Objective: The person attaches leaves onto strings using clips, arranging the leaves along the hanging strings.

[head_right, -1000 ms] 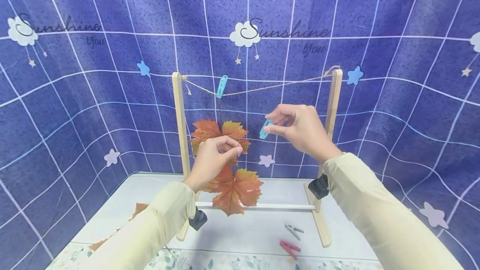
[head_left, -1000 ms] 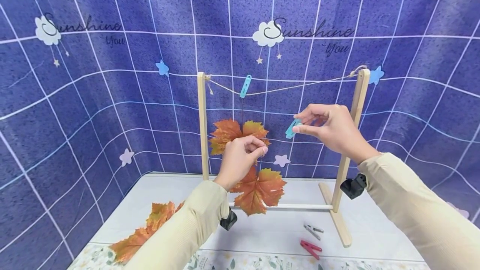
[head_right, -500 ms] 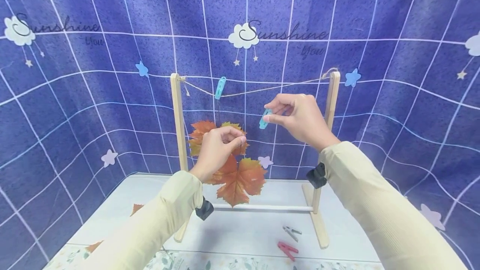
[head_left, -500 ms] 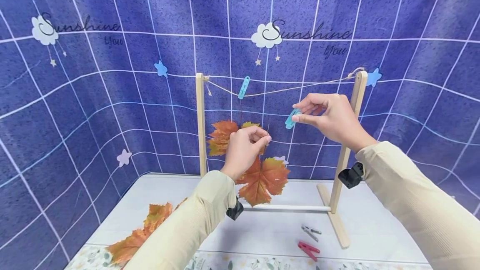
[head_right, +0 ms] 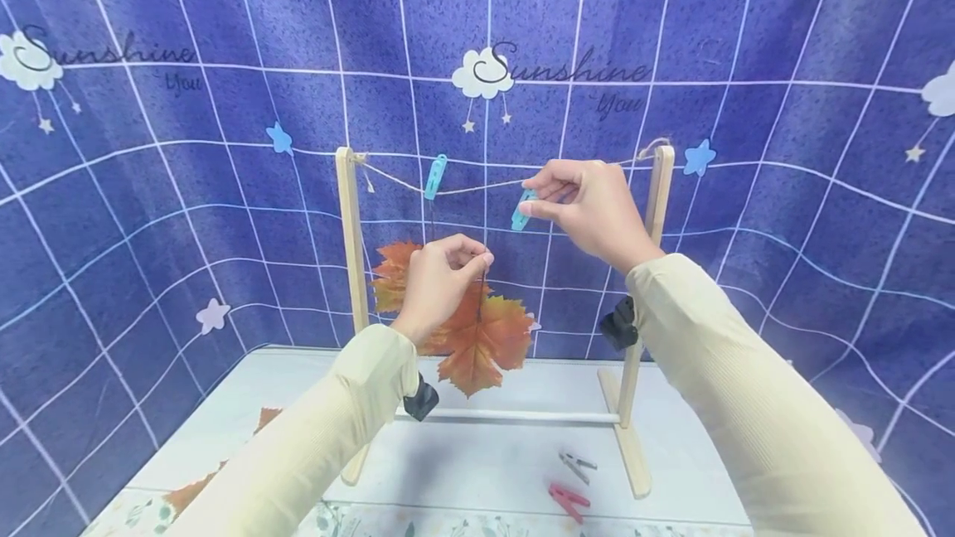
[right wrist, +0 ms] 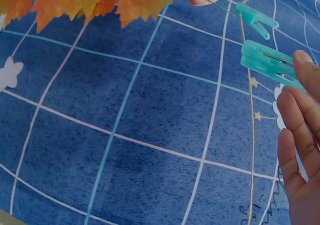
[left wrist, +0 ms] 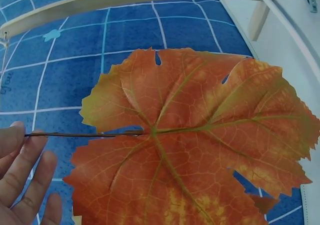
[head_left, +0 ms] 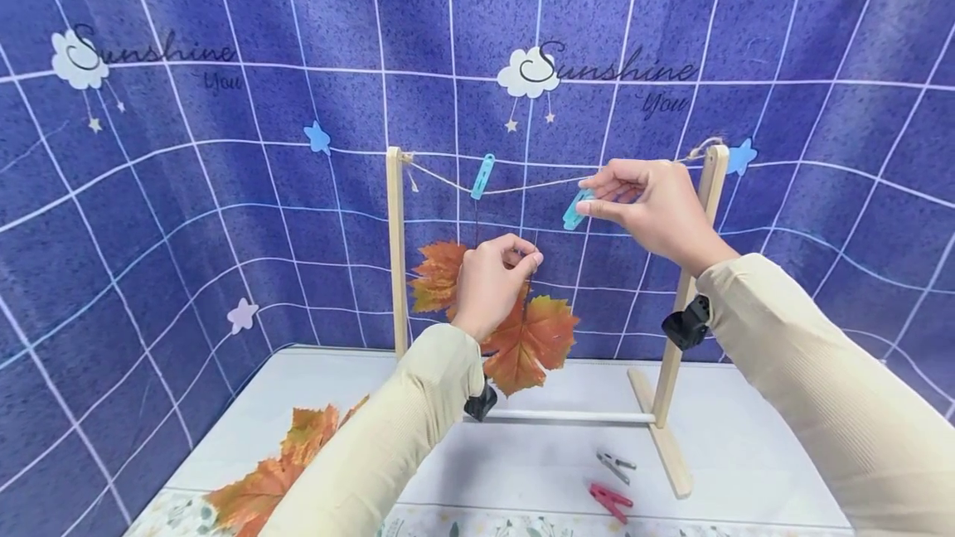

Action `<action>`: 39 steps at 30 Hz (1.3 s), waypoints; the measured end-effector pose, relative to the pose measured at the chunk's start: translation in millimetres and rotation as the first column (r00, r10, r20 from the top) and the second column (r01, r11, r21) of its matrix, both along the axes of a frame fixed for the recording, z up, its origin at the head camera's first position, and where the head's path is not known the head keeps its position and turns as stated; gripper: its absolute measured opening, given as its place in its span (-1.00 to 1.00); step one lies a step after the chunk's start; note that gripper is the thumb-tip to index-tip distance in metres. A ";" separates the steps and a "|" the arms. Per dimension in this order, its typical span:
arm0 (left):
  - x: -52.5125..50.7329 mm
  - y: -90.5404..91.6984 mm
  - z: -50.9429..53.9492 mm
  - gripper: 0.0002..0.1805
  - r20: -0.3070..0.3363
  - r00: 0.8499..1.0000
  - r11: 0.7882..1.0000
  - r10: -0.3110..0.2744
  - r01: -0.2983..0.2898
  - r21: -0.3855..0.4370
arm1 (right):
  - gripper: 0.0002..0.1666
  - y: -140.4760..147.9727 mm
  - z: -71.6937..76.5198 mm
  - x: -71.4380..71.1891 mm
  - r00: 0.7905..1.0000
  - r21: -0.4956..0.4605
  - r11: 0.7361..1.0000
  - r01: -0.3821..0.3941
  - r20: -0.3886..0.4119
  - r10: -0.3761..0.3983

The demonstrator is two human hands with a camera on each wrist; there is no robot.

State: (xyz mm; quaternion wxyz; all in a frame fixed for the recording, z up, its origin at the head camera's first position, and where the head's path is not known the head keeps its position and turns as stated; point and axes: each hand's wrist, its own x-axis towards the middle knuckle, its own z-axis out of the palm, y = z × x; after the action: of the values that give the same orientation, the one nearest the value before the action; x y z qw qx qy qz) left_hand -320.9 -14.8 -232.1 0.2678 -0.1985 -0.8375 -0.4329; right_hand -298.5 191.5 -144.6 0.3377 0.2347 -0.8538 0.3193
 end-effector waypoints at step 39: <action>-30.0 37.7 32.1 -0.83 -0.012 0.967 0.967 0.253 -0.252 0.031 | -0.77 -21.8 30.5 -31.3 0.999 -0.059 0.998 0.023 0.026 -0.021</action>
State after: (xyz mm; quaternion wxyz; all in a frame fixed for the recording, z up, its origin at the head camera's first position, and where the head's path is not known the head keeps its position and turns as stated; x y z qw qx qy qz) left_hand -350.9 23.0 -200.0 0.3301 -0.0897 -0.8475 -0.4059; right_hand -329.8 169.6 -114.1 0.3369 0.2112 -0.8508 0.3436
